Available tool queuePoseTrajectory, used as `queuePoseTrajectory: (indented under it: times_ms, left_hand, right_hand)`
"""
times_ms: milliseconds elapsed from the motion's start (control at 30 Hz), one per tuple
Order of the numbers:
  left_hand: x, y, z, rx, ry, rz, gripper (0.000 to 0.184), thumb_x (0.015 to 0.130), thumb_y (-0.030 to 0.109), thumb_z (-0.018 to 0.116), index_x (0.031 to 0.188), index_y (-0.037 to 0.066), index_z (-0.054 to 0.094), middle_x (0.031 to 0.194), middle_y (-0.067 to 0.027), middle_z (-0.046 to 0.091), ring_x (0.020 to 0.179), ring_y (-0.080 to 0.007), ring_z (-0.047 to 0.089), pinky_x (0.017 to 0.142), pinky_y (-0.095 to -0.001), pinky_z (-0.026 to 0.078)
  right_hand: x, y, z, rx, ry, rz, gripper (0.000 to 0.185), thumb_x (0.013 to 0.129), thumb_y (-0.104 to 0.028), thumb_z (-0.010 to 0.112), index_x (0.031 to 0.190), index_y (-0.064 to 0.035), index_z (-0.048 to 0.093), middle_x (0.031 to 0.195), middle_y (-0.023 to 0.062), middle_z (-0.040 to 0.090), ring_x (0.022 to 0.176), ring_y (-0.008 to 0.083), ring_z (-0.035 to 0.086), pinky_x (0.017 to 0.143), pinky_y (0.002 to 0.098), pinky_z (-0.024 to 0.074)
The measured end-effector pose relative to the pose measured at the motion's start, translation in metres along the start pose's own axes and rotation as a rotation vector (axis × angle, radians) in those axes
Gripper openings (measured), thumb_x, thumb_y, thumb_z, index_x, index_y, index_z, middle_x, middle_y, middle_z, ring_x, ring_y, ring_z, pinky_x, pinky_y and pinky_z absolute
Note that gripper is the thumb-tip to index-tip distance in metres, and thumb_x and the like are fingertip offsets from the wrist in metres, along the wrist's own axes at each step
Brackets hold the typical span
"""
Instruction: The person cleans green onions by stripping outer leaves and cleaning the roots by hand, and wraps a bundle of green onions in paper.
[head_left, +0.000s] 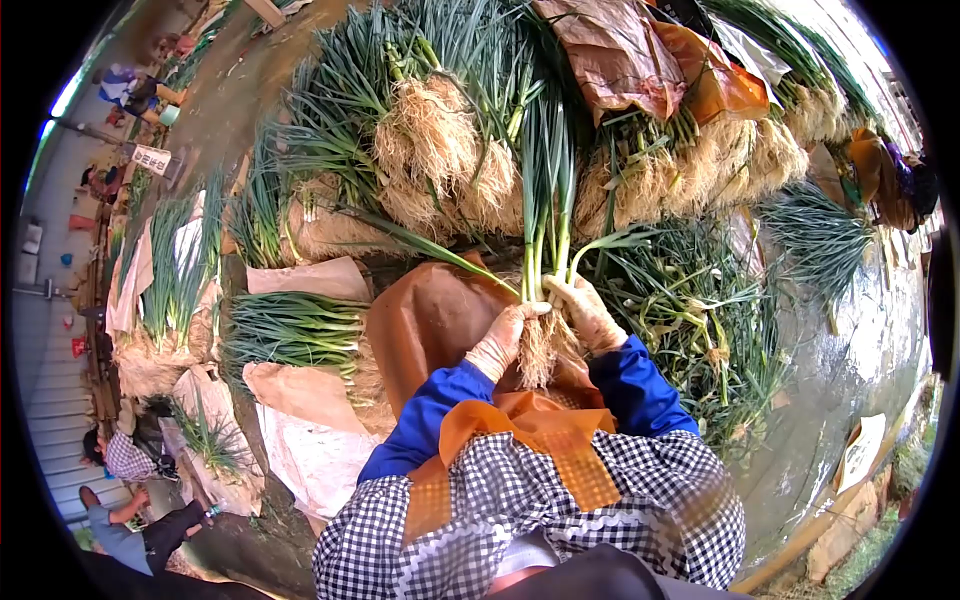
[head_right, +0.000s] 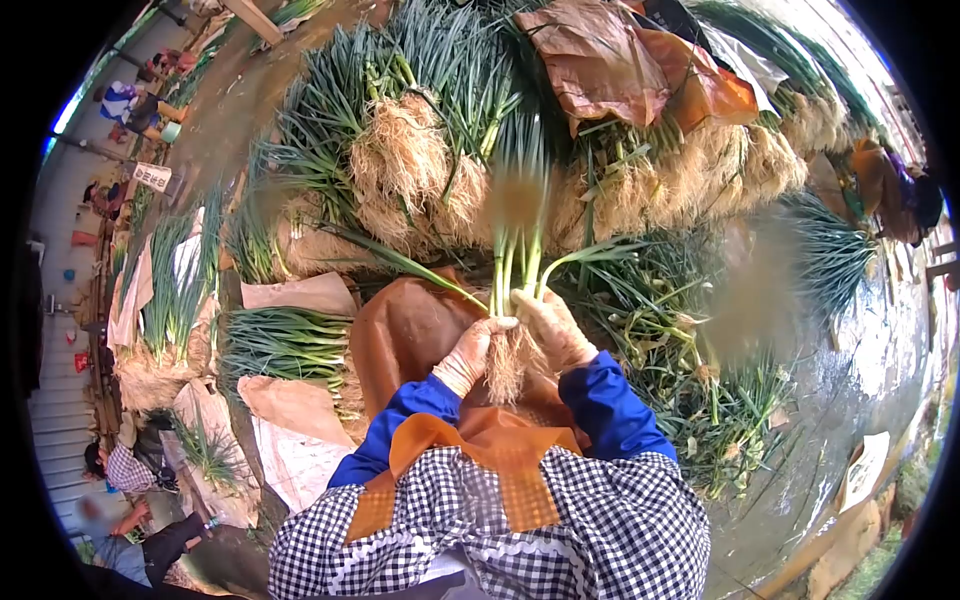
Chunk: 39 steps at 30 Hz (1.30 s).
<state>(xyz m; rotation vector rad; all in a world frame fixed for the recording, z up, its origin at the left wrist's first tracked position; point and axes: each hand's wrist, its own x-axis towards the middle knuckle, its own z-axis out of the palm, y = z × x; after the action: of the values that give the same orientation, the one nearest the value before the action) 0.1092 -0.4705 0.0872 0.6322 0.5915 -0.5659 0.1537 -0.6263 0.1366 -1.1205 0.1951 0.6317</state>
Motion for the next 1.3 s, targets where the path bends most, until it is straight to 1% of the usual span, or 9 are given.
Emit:
queuePoseTrajectory:
  times_ms: [300,400,433,567,733,833,967,1133,1300]
  left_hand:
    - [-0.093,0.054,0.041,-0.167,-0.386,-0.002,0.044,0.085,0.019,0.055,0.124,0.000,0.046,0.132,-0.0176,0.045,0.108,-0.0332,0.055,0.095,-0.0452,0.044]
    - [-0.045,0.013,0.043,-0.167,-0.137,-0.237,0.031,0.086,0.016,0.056,0.115,0.003,0.053,0.122,-0.0151,0.054,0.102,-0.0265,0.058,0.087,-0.0381,0.048]
    - [0.020,-0.020,-0.041,-0.190,-0.420,-0.210,0.031,0.086,0.012,0.056,0.116,0.002,0.054,0.109,-0.0123,0.060,0.098,-0.0214,0.059,0.085,-0.0342,0.049]
    - [-0.018,-0.023,0.020,-0.177,-0.080,-0.093,0.023,0.085,0.008,0.056,0.108,0.004,0.055,0.089,-0.0070,0.062,0.076,-0.0195,0.062,0.070,-0.0313,0.054]
    - [-0.010,-0.025,0.012,-0.013,-0.021,-0.034,0.024,0.080,0.002,0.058,0.104,-0.001,0.057,0.084,-0.0080,0.062,0.071,-0.0187,0.061,0.066,-0.0299,0.053]
    - [-0.015,-0.021,0.016,0.055,-0.034,-0.028,0.029,0.081,0.007,0.057,0.107,-0.005,0.058,0.085,-0.0093,0.063,0.070,-0.0209,0.061,0.066,-0.0328,0.054]
    - [-0.012,-0.026,0.019,-0.029,-0.024,0.022,0.018,0.082,0.010,0.061,0.099,0.001,0.060,0.081,-0.0068,0.062,0.068,-0.0181,0.061,0.064,-0.0311,0.054]
    - [-0.013,-0.023,0.025,0.006,0.082,-0.028,0.013,0.083,0.014,0.063,0.093,0.006,0.061,0.072,-0.0032,0.061,0.059,-0.0155,0.058,0.054,-0.0281,0.050]
    - [-0.006,-0.030,0.020,0.037,0.126,0.038,0.012,0.083,0.014,0.062,0.091,0.005,0.061,0.071,-0.0045,0.061,0.059,-0.0164,0.059,0.053,-0.0288,0.051]
  right_hand:
    - [-0.034,-0.020,-0.064,-0.034,0.296,-0.174,0.024,0.091,-0.032,0.055,0.091,-0.0080,0.059,0.065,-0.0047,0.048,0.057,0.0064,0.042,0.051,0.0200,0.0352]
    - [-0.013,0.014,-0.043,-0.393,0.319,-0.115,0.023,0.091,-0.028,0.055,0.099,-0.0073,0.057,0.076,-0.0006,0.055,0.067,0.0064,0.048,0.058,0.0228,0.0421]
    - [0.001,0.037,-0.042,-0.499,0.310,-0.233,0.023,0.090,-0.024,0.055,0.102,-0.0050,0.056,0.083,0.0064,0.059,0.071,0.0179,0.056,0.066,0.0322,0.0471]
    - [-0.008,0.043,-0.017,-1.205,0.241,-0.595,0.029,0.087,-0.024,0.051,0.105,-0.0032,0.059,0.104,0.0205,0.059,0.097,0.0384,0.054,0.085,0.0429,0.0441]
    - [-0.005,0.021,-0.042,-0.327,0.061,0.025,0.038,0.092,-0.037,0.049,0.111,-0.0051,0.059,0.101,0.0062,0.061,0.084,0.0123,0.058,0.078,0.0272,0.0461]
    - [0.003,0.007,-0.043,-0.003,0.129,-0.062,0.034,0.092,-0.030,0.050,0.116,-0.0067,0.055,0.103,0.0026,0.060,0.086,0.0117,0.058,0.080,0.0253,0.0448]
    - [0.016,-0.013,-0.005,-0.967,0.163,-0.947,0.033,0.083,-0.012,0.059,0.114,-0.0019,0.056,0.116,0.0157,0.056,0.101,0.0300,0.058,0.091,0.0361,0.0432]
    - [0.057,-0.010,-0.022,-1.292,0.556,-0.325,0.047,0.077,-0.051,0.063,0.093,-0.0077,0.060,0.090,0.0109,0.066,0.080,0.0288,0.064,0.070,0.0366,0.0508]
    - [0.058,0.006,-0.018,-1.451,0.498,-0.340,0.039,0.084,-0.047,0.056,0.072,-0.0102,0.062,0.068,0.0144,0.062,0.070,0.0316,0.063,0.063,0.0398,0.0494]
